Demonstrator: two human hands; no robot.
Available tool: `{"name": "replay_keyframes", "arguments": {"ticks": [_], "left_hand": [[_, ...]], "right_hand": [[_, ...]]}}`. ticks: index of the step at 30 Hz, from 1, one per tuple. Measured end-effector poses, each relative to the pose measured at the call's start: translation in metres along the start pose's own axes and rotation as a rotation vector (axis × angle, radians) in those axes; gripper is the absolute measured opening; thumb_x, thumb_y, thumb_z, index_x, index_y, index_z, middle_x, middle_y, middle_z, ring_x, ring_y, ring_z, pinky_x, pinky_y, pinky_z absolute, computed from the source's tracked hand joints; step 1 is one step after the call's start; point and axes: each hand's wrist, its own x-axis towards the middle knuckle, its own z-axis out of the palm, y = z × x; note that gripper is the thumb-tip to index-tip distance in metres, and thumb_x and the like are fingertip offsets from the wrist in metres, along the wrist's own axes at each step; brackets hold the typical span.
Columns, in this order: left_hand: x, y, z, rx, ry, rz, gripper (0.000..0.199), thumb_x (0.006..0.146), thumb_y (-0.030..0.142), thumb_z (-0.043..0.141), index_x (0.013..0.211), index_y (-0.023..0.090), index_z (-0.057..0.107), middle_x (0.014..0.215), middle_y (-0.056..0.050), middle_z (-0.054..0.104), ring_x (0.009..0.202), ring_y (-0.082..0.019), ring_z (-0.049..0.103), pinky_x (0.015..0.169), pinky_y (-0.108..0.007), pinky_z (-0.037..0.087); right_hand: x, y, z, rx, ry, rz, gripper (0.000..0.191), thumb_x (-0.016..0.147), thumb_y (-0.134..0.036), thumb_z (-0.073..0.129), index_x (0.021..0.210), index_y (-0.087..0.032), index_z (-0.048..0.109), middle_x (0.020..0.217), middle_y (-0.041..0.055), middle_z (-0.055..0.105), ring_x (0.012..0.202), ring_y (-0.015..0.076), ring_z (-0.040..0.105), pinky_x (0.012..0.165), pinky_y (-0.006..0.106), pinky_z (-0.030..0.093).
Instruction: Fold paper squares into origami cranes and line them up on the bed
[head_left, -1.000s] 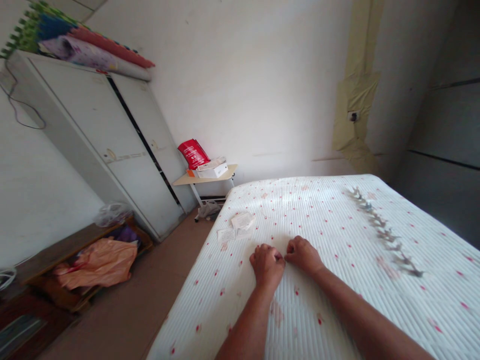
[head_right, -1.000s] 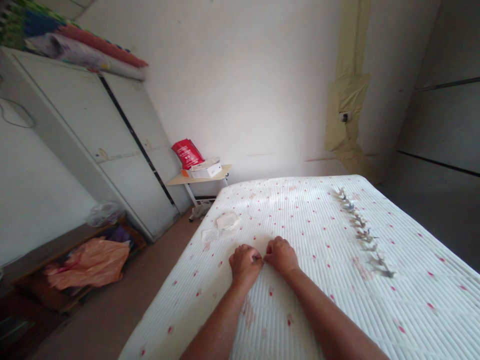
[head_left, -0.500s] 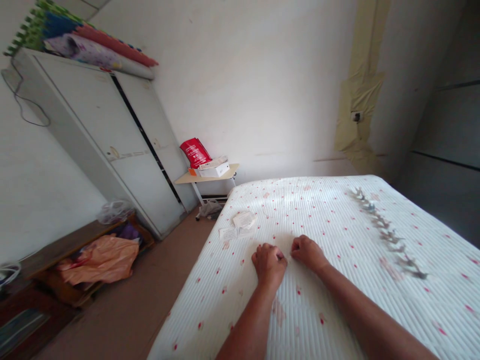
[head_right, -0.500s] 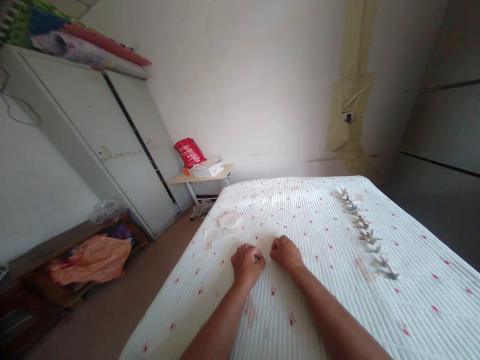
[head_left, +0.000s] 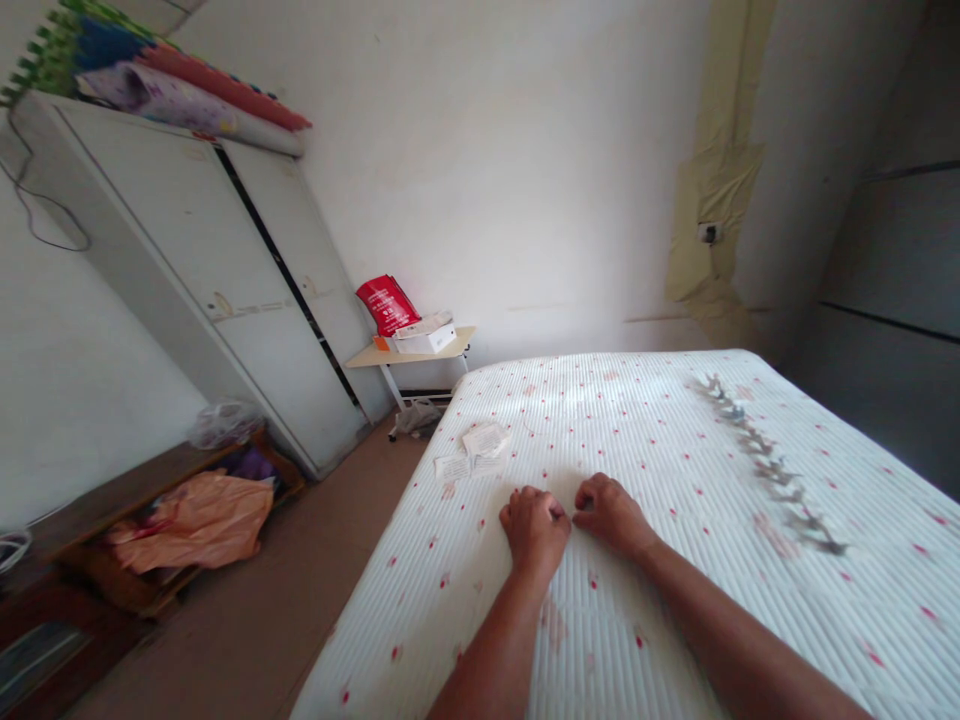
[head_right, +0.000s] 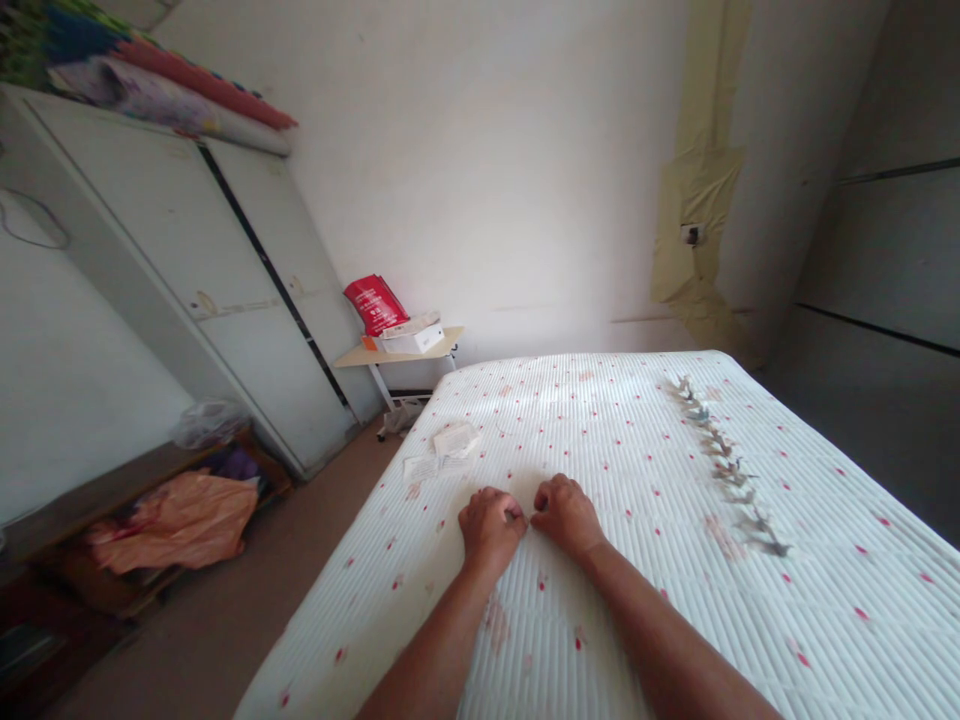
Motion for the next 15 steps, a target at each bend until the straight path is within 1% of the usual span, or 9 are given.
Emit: {"name": "replay_keyframes", "arguments": {"ticks": [4, 10, 13, 15], "left_hand": [[-0.0004, -0.0012, 0.0007, 0.01, 0.004, 0.006, 0.007, 0.073, 0.025, 0.056, 0.073, 0.024, 0.064, 0.093, 0.0, 0.06, 0.102, -0.019, 0.049, 0.085, -0.031, 0.031], [-0.0002, -0.0026, 0.0036, -0.004, 0.017, 0.018, 0.006, 0.072, 0.024, 0.058, 0.073, 0.024, 0.063, 0.091, 0.0, 0.06, 0.1, -0.018, 0.049, 0.086, -0.031, 0.031], [-0.0002, -0.0022, 0.004, -0.019, 0.033, 0.02, 0.005, 0.071, 0.023, 0.058, 0.071, 0.024, 0.063, 0.091, 0.0, 0.06, 0.1, -0.019, 0.049, 0.085, -0.032, 0.031], [-0.0002, -0.0017, 0.0038, -0.022, 0.029, 0.016, 0.005, 0.072, 0.024, 0.058, 0.072, 0.025, 0.063, 0.091, 0.0, 0.061, 0.101, -0.019, 0.049, 0.086, -0.032, 0.031]], "right_hand": [[0.0, -0.0016, 0.0, 0.006, 0.007, 0.004, 0.012, 0.063, -0.011, 0.057, 0.07, -0.016, 0.064, 0.082, 0.0037, 0.057, 0.08, 0.0141, 0.053, 0.073, 0.022, 0.04], [0.0058, 0.0036, -0.0071, 0.023, -0.062, 0.061, 0.016, 0.063, -0.006, 0.054, 0.071, -0.016, 0.065, 0.082, 0.0032, 0.059, 0.076, 0.0119, 0.055, 0.067, 0.019, 0.039], [0.0079, 0.0042, -0.0071, 0.038, -0.075, 0.065, 0.015, 0.065, -0.009, 0.054, 0.071, -0.017, 0.065, 0.082, 0.0031, 0.059, 0.074, 0.0115, 0.055, 0.065, 0.019, 0.038], [0.0075, 0.0015, -0.0048, 0.021, -0.052, 0.077, 0.011, 0.068, -0.013, 0.054, 0.07, -0.017, 0.064, 0.08, 0.0034, 0.059, 0.072, 0.0119, 0.054, 0.063, 0.02, 0.038]]}}
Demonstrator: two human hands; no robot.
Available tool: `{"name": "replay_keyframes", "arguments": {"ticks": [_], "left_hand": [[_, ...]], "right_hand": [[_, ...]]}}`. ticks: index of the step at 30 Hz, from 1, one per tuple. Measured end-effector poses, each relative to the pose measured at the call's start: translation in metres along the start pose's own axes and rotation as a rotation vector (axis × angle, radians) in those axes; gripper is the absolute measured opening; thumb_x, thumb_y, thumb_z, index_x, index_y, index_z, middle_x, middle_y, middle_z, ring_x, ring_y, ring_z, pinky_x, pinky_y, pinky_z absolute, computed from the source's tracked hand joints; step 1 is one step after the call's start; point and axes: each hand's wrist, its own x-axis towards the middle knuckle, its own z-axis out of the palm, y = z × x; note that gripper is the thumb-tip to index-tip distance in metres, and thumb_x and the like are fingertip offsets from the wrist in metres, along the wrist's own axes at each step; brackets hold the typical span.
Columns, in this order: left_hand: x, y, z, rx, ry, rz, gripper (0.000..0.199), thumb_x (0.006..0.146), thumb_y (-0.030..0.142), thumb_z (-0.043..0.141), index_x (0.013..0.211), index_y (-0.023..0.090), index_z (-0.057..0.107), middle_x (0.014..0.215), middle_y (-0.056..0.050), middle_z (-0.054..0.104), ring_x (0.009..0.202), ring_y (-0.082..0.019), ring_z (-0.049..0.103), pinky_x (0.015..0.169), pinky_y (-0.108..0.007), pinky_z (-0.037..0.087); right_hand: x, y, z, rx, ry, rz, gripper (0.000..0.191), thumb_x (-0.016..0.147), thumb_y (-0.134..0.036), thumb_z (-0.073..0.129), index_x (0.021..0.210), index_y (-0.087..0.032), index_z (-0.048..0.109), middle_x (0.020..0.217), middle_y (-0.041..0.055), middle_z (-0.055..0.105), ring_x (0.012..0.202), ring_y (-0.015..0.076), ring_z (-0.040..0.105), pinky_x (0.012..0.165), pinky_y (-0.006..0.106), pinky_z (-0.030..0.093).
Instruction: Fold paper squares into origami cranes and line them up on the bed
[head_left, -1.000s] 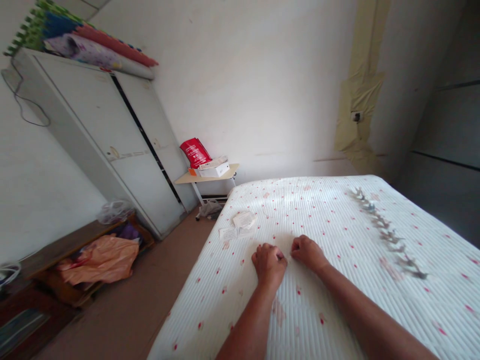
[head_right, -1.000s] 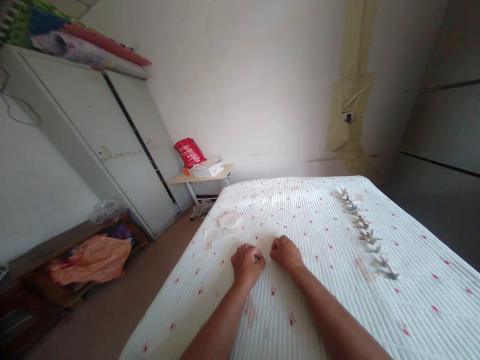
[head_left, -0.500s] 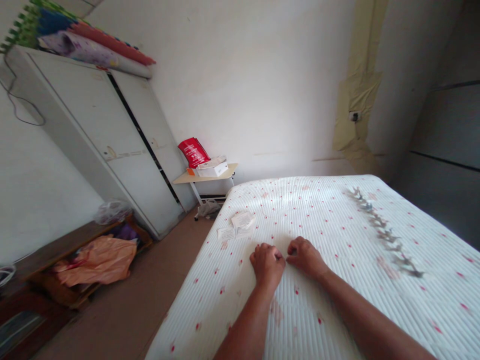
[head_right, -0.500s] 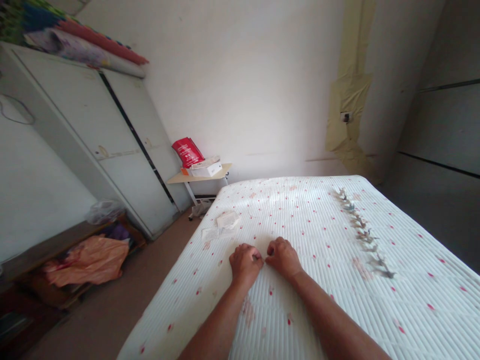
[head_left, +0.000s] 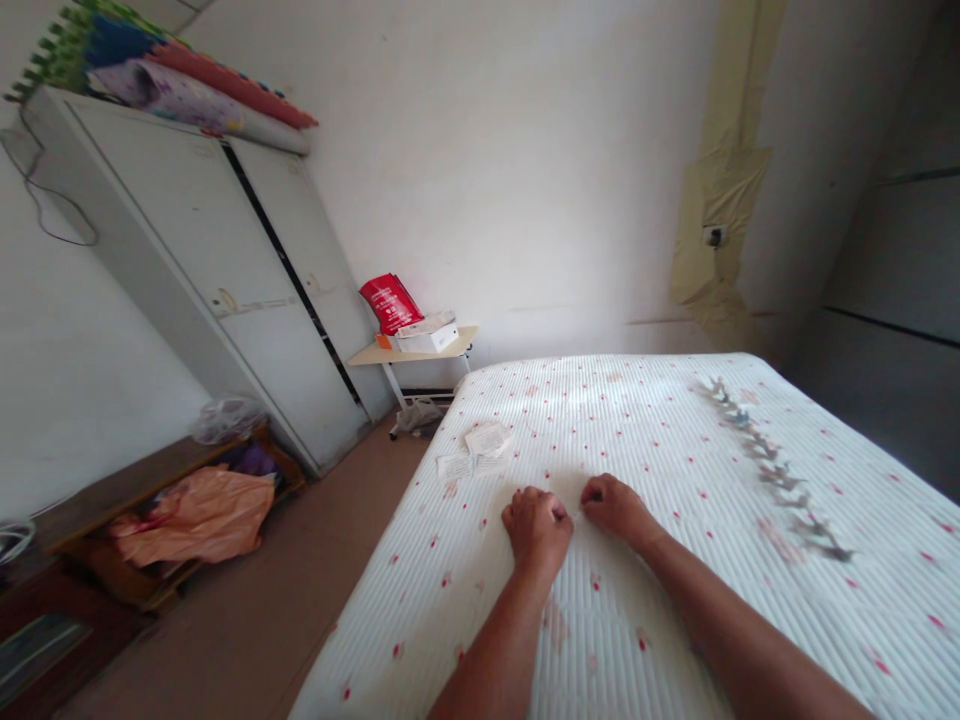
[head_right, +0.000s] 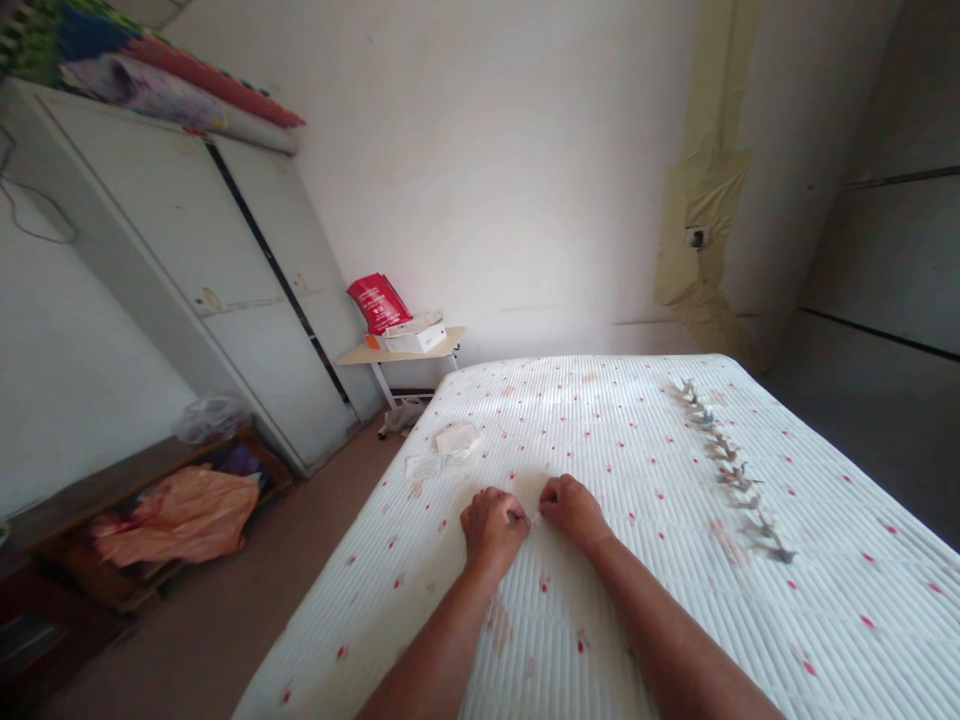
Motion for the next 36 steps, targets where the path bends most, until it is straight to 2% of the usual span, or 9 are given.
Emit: {"name": "replay_keyframes", "arguments": {"ticks": [2, 5, 12, 18, 25, 36], "left_hand": [[0.0, 0.0, 0.0, 0.012, -0.014, -0.011, 0.006, 0.073, 0.026, 0.058, 0.073, 0.025, 0.064, 0.093, 0.0, 0.06, 0.103, -0.019, 0.048, 0.086, -0.032, 0.031], [0.0, 0.0, 0.0, 0.027, -0.024, -0.013, 0.006, 0.073, 0.027, 0.058, 0.074, 0.025, 0.063, 0.093, 0.0, 0.06, 0.103, -0.019, 0.048, 0.087, -0.032, 0.032], [-0.001, -0.002, 0.001, 0.0, 0.017, 0.01, 0.005, 0.072, 0.024, 0.057, 0.072, 0.024, 0.062, 0.09, 0.0, 0.061, 0.1, -0.019, 0.049, 0.087, -0.033, 0.031], [-0.004, 0.001, -0.002, -0.004, -0.006, 0.0, 0.009, 0.072, 0.024, 0.058, 0.081, 0.024, 0.061, 0.095, -0.001, 0.059, 0.106, -0.02, 0.046, 0.091, -0.033, 0.029], [-0.006, 0.0, 0.0, -0.007, 0.017, 0.048, 0.009, 0.072, 0.027, 0.058, 0.08, 0.024, 0.06, 0.093, -0.002, 0.058, 0.105, -0.022, 0.045, 0.092, -0.036, 0.028], [-0.006, -0.002, -0.003, -0.049, 0.002, 0.065, 0.013, 0.068, 0.022, 0.057, 0.08, 0.023, 0.061, 0.094, -0.002, 0.059, 0.104, -0.021, 0.046, 0.092, -0.034, 0.029]], "right_hand": [[-0.002, -0.004, 0.003, -0.053, 0.055, 0.017, 0.007, 0.069, -0.019, 0.056, 0.069, -0.017, 0.063, 0.078, 0.004, 0.058, 0.071, 0.0133, 0.053, 0.061, 0.022, 0.037], [-0.004, -0.01, 0.007, -0.12, 0.112, 0.008, 0.005, 0.066, -0.02, 0.059, 0.069, -0.017, 0.062, 0.079, 0.0048, 0.057, 0.075, 0.0155, 0.052, 0.063, 0.023, 0.036], [-0.003, -0.006, 0.004, -0.079, 0.069, -0.002, 0.014, 0.069, -0.012, 0.052, 0.074, -0.016, 0.064, 0.083, 0.0047, 0.058, 0.078, 0.0139, 0.055, 0.069, 0.022, 0.038], [-0.01, -0.004, 0.002, -0.093, 0.015, -0.176, 0.032, 0.07, -0.01, 0.051, 0.095, -0.02, 0.067, 0.099, 0.007, 0.059, 0.093, 0.0172, 0.054, 0.082, 0.024, 0.039], [-0.016, -0.01, 0.0, -0.161, 0.025, -0.238, 0.028, 0.071, -0.008, 0.049, 0.084, -0.023, 0.069, 0.095, 0.0058, 0.059, 0.092, 0.0172, 0.053, 0.08, 0.025, 0.039], [-0.013, -0.004, 0.0, -0.047, 0.0, -0.234, 0.022, 0.069, -0.005, 0.045, 0.074, -0.018, 0.063, 0.086, 0.004, 0.058, 0.084, 0.014, 0.053, 0.075, 0.022, 0.038]]}}
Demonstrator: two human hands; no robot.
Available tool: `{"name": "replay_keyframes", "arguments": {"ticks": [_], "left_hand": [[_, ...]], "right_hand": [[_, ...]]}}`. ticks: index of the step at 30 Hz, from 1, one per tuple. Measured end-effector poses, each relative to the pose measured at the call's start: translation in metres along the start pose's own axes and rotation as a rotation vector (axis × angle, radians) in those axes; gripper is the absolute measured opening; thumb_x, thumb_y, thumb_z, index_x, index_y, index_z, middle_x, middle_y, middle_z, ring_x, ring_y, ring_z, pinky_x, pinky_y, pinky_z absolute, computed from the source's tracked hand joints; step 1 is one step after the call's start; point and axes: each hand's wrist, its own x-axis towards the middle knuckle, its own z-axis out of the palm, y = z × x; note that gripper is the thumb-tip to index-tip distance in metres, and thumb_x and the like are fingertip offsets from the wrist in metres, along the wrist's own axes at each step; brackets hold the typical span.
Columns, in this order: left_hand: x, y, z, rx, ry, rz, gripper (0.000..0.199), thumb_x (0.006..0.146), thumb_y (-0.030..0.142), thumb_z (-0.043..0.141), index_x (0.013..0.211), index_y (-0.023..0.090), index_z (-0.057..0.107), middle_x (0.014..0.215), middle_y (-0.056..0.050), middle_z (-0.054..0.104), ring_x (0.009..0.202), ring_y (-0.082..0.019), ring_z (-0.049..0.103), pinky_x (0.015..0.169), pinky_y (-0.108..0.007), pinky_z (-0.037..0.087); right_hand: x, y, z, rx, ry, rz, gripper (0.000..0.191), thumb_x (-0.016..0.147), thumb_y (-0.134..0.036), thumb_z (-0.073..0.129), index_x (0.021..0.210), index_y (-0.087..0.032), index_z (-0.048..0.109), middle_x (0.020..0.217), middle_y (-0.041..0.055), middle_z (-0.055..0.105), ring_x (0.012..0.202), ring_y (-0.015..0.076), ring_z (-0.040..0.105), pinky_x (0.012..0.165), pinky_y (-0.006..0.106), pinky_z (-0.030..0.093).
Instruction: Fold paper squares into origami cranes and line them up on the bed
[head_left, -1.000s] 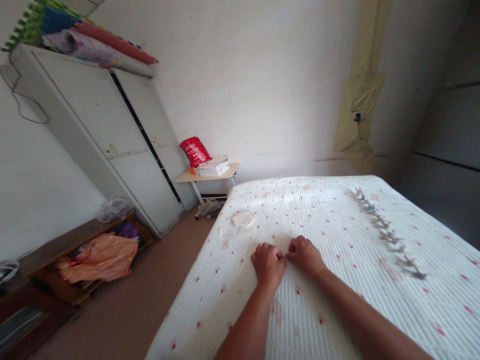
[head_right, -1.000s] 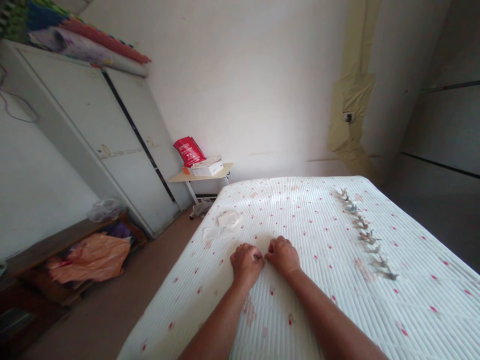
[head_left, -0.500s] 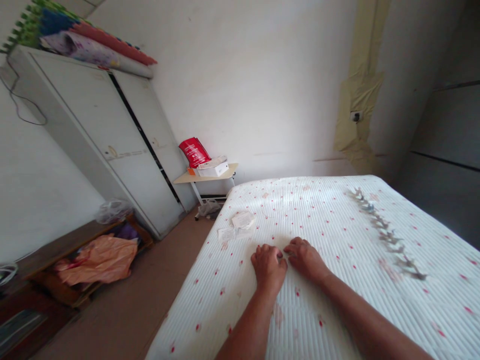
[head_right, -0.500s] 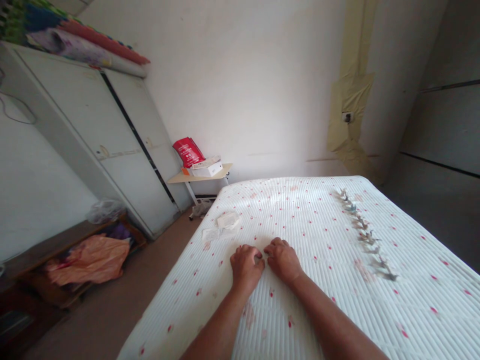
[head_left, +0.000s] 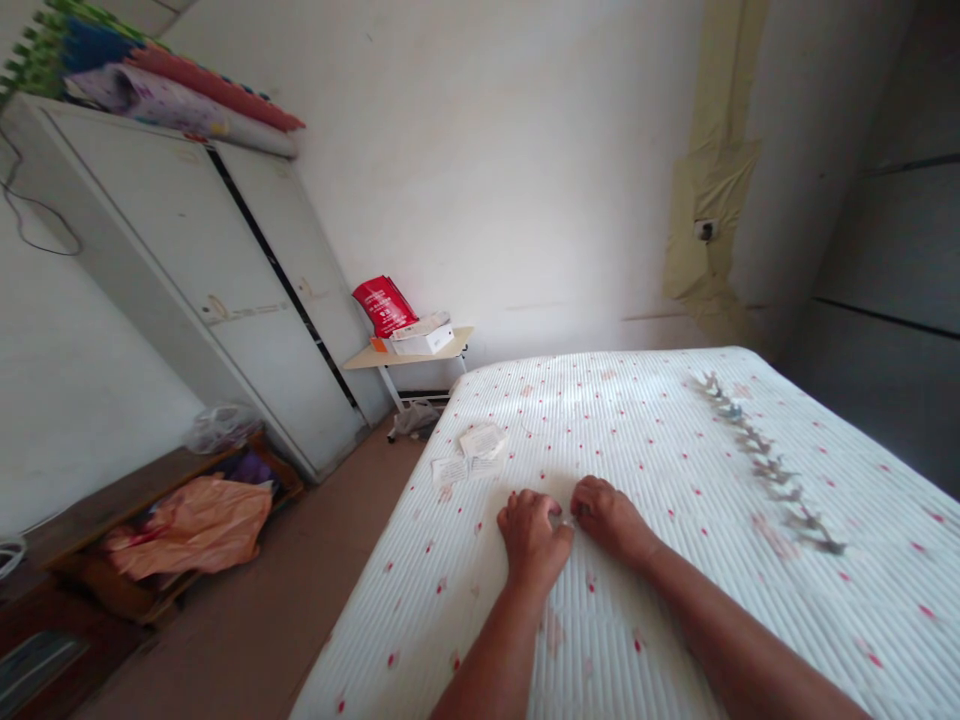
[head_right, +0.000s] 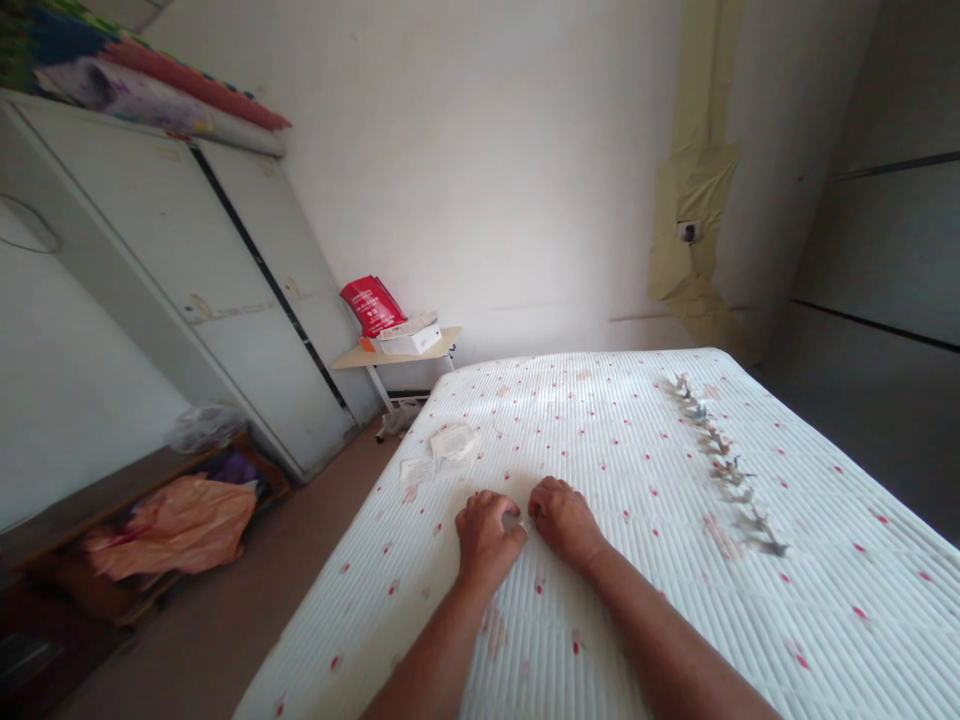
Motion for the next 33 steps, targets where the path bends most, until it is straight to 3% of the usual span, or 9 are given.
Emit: {"name": "replay_keyframes", "arguments": {"ticks": [5, 13, 20, 24, 28, 33], "left_hand": [[0.002, -0.002, 0.0, -0.079, 0.016, 0.019, 0.018, 0.064, 0.019, 0.059, 0.081, 0.024, 0.062, 0.092, 0.0, 0.061, 0.099, -0.018, 0.051, 0.091, -0.031, 0.031], [0.009, -0.011, 0.007, -0.331, 0.158, 0.092, 0.009, 0.066, 0.012, 0.058, 0.071, 0.02, 0.061, 0.078, 0.001, 0.064, 0.083, -0.015, 0.056, 0.08, -0.028, 0.039], [0.008, -0.01, 0.008, -0.276, 0.273, 0.257, 0.014, 0.067, 0.006, 0.057, 0.071, 0.019, 0.06, 0.075, 0.0, 0.062, 0.081, -0.016, 0.053, 0.077, -0.029, 0.037], [0.007, -0.009, 0.005, -0.176, 0.322, 0.331, 0.012, 0.068, 0.008, 0.059, 0.068, 0.019, 0.058, 0.072, 0.0, 0.059, 0.081, -0.017, 0.05, 0.077, -0.031, 0.035], [0.006, -0.009, 0.004, -0.06, 0.315, 0.386, 0.01, 0.071, 0.012, 0.06, 0.065, 0.019, 0.055, 0.071, -0.001, 0.056, 0.08, -0.017, 0.048, 0.077, -0.032, 0.034], [0.005, -0.008, 0.003, 0.062, 0.26, 0.447, 0.01, 0.072, 0.012, 0.057, 0.064, 0.019, 0.056, 0.071, -0.003, 0.054, 0.08, -0.018, 0.047, 0.075, -0.033, 0.033]], "right_hand": [[0.003, 0.006, 0.0, 0.188, 0.053, 0.03, 0.018, 0.067, -0.006, 0.045, 0.07, -0.018, 0.059, 0.079, 0.0017, 0.057, 0.073, 0.0117, 0.053, 0.067, 0.02, 0.039], [0.003, 0.01, 0.003, 0.425, 0.116, 0.022, 0.013, 0.064, -0.012, 0.046, 0.066, -0.018, 0.057, 0.071, -0.0012, 0.055, 0.06, 0.0106, 0.05, 0.057, 0.022, 0.038], [-0.001, 0.005, 0.003, 0.398, 0.224, -0.137, 0.017, 0.066, -0.01, 0.052, 0.077, -0.019, 0.061, 0.081, 0.0021, 0.055, 0.067, 0.012, 0.052, 0.062, 0.023, 0.041], [-0.002, 0.002, 0.0, 0.329, 0.223, -0.257, 0.015, 0.072, -0.009, 0.05, 0.076, -0.018, 0.061, 0.079, 0.0024, 0.056, 0.067, 0.0117, 0.053, 0.062, 0.023, 0.04], [-0.003, 0.001, -0.001, 0.135, 0.261, -0.343, 0.016, 0.075, -0.007, 0.048, 0.075, -0.017, 0.06, 0.073, 0.0026, 0.058, 0.071, 0.0137, 0.054, 0.067, 0.025, 0.038], [-0.004, 0.002, 0.004, -0.12, 0.241, -0.351, 0.015, 0.077, -0.007, 0.05, 0.068, -0.016, 0.059, 0.069, 0.002, 0.058, 0.068, 0.0134, 0.052, 0.066, 0.026, 0.034]]}}
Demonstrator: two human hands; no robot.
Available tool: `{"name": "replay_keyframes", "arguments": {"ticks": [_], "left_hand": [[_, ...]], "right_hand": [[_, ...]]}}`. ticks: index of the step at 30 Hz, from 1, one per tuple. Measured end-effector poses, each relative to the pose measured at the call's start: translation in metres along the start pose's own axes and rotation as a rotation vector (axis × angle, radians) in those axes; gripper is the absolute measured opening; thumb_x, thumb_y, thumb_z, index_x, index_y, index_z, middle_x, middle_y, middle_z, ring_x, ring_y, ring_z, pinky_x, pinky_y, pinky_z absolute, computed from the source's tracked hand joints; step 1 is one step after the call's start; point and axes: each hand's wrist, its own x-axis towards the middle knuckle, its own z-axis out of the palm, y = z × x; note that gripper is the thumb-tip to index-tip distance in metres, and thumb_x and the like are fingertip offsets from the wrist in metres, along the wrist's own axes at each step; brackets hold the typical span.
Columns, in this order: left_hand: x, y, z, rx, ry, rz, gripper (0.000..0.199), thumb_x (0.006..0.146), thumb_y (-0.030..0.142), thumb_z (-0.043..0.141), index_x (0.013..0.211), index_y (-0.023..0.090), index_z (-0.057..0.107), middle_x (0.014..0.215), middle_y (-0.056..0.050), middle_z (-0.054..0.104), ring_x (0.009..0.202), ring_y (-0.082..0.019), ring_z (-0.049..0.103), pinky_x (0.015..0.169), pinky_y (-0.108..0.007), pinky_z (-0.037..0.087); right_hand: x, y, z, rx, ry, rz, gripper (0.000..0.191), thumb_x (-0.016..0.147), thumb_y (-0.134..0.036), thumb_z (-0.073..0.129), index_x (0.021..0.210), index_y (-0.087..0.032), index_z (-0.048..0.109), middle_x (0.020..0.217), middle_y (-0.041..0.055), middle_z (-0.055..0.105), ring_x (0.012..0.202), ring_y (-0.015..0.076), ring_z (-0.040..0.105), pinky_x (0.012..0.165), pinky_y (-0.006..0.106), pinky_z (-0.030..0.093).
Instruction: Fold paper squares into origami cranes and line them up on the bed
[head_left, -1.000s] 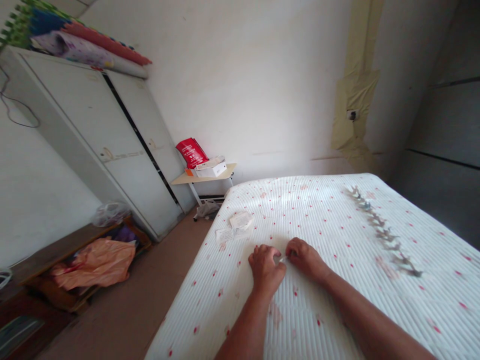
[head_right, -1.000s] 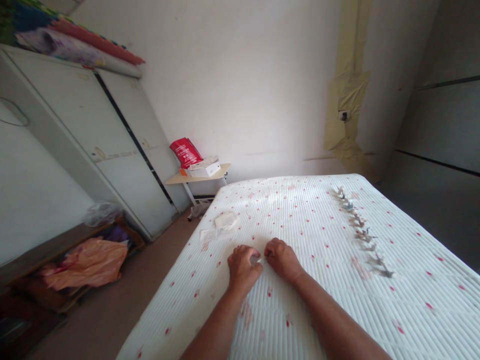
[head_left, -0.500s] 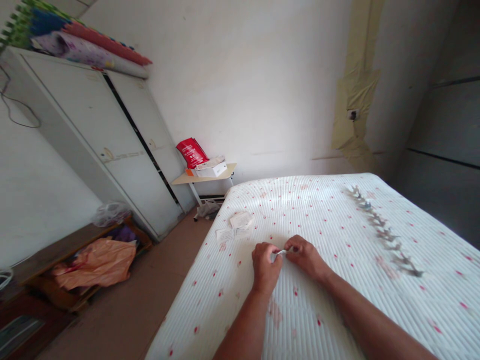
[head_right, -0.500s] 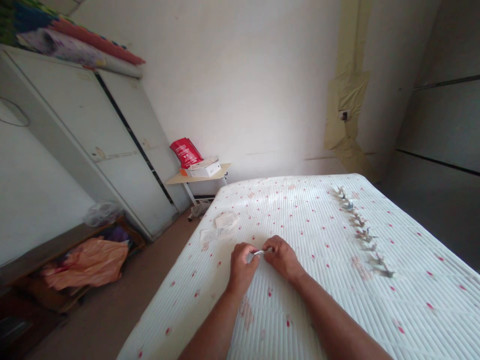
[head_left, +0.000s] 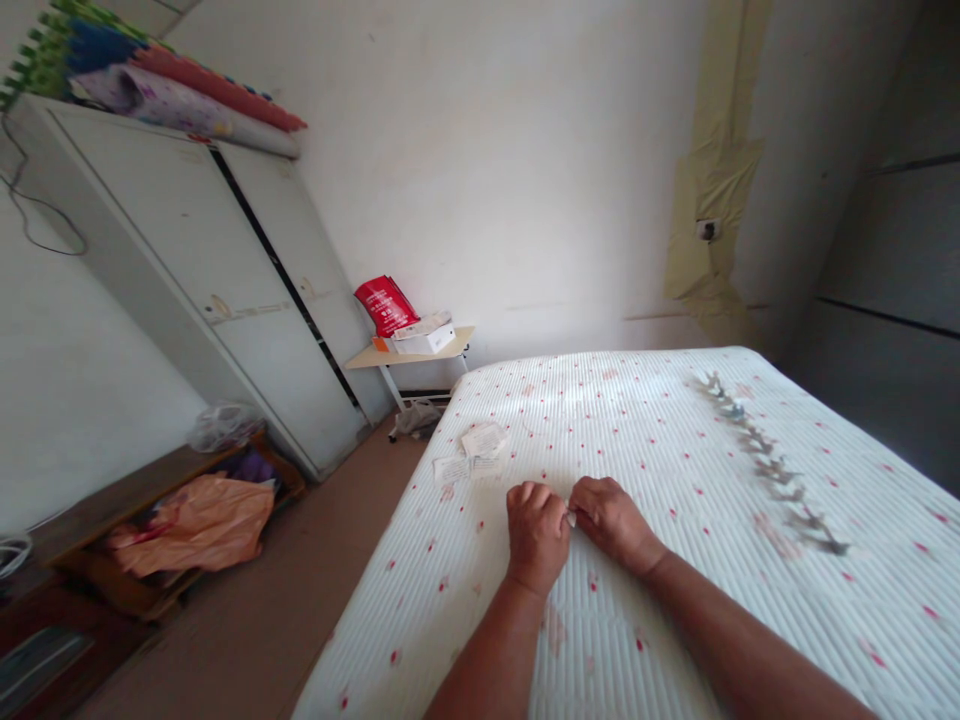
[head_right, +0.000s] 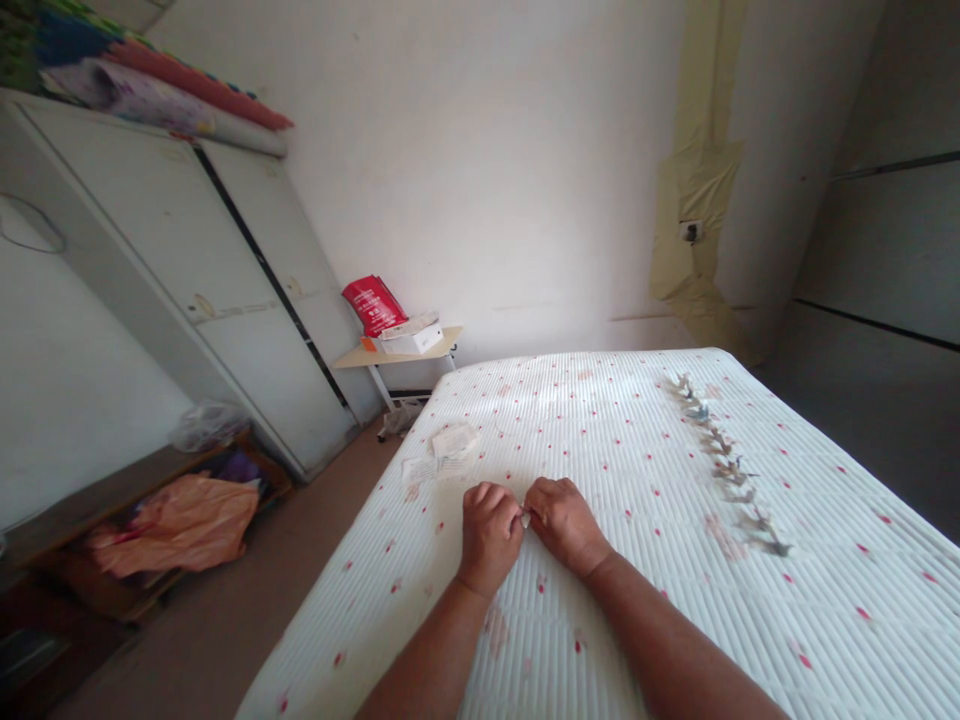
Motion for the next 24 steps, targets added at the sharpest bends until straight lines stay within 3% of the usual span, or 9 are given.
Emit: {"name": "replay_keyframes", "arguments": {"ticks": [4, 10, 24], "left_hand": [[-0.002, 0.0, 0.002, 0.033, -0.08, 0.026, 0.009, 0.073, 0.014, 0.057, 0.066, 0.019, 0.057, 0.073, -0.003, 0.055, 0.081, -0.019, 0.047, 0.073, -0.033, 0.032], [-0.005, -0.004, 0.008, -0.055, -0.155, -0.062, 0.008, 0.07, 0.013, 0.06, 0.065, 0.02, 0.06, 0.074, -0.003, 0.057, 0.083, -0.018, 0.048, 0.076, -0.032, 0.033], [-0.004, -0.008, 0.009, -0.16, -0.18, -0.181, 0.009, 0.072, 0.018, 0.06, 0.065, 0.02, 0.065, 0.071, 0.0, 0.061, 0.077, -0.014, 0.051, 0.074, -0.028, 0.034]], "right_hand": [[-0.002, -0.001, 0.002, -0.094, -0.111, 0.028, 0.018, 0.079, -0.009, 0.05, 0.065, -0.016, 0.058, 0.071, 0.0022, 0.058, 0.068, 0.0128, 0.053, 0.064, 0.025, 0.032], [-0.007, -0.003, -0.006, -0.049, -0.21, 0.077, 0.017, 0.08, -0.01, 0.049, 0.071, -0.018, 0.062, 0.077, 0.0014, 0.059, 0.075, 0.0129, 0.055, 0.071, 0.026, 0.034], [-0.01, -0.001, -0.009, 0.083, -0.178, 0.133, 0.02, 0.082, -0.018, 0.05, 0.069, -0.019, 0.065, 0.075, 0.0023, 0.06, 0.074, 0.0136, 0.056, 0.07, 0.025, 0.037]]}}
